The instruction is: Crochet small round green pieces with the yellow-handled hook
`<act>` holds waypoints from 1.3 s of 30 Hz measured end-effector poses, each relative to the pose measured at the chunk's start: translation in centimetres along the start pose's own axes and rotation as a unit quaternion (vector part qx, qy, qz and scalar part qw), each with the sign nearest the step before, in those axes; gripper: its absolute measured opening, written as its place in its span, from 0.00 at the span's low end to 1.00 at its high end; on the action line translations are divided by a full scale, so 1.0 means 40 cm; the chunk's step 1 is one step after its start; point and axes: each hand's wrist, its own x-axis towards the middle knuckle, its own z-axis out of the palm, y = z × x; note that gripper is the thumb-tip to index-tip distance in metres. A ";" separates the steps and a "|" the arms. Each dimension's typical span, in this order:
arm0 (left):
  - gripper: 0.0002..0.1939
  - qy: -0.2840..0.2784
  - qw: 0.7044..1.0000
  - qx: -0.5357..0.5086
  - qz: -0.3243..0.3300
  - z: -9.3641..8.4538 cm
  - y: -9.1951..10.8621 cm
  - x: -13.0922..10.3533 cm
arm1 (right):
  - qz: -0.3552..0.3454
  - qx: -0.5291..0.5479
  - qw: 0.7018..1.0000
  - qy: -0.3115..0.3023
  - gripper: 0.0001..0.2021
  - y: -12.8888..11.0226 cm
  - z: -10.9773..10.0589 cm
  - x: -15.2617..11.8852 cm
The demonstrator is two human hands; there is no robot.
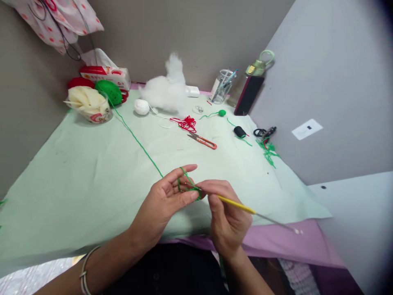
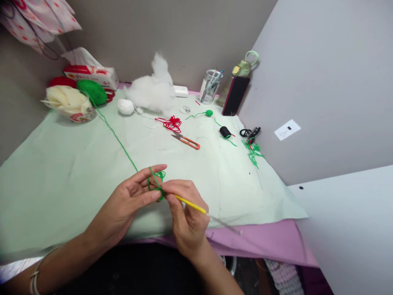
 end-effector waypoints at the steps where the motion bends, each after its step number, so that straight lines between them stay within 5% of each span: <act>1: 0.24 0.001 1.000 -0.011 -0.003 0.002 -0.001 0.001 | -0.030 -0.040 0.999 -0.004 0.16 0.003 -0.001 -0.007; 5: 0.21 -0.026 0.993 -0.080 -0.083 0.000 0.004 0.006 | -0.132 -0.130 0.982 -0.026 0.19 0.012 -0.012 -0.019; 9: 0.18 -0.033 0.989 -0.105 -0.098 -0.014 0.012 0.011 | 0.029 0.058 0.996 0.058 0.14 0.005 -0.014 0.000; 11: 0.16 -0.030 0.994 -0.077 -0.068 -0.016 0.011 0.011 | 0.083 0.135 0.986 0.053 0.13 -0.001 -0.011 0.010; 25: 0.15 -0.026 0.998 0.046 -0.021 -0.020 0.006 -0.001 | 0.168 0.274 0.947 0.009 0.11 0.019 -0.020 0.010; 33: 0.14 -0.011 0.997 0.080 0.011 -0.026 0.002 -0.003 | 0.012 0.086 0.995 -0.044 0.13 0.000 -0.045 0.009; 39: 0.13 0.037 0.992 0.106 0.048 -0.017 0.004 0.000 | -0.131 -0.089 0.983 -0.093 0.12 0.005 -0.043 0.001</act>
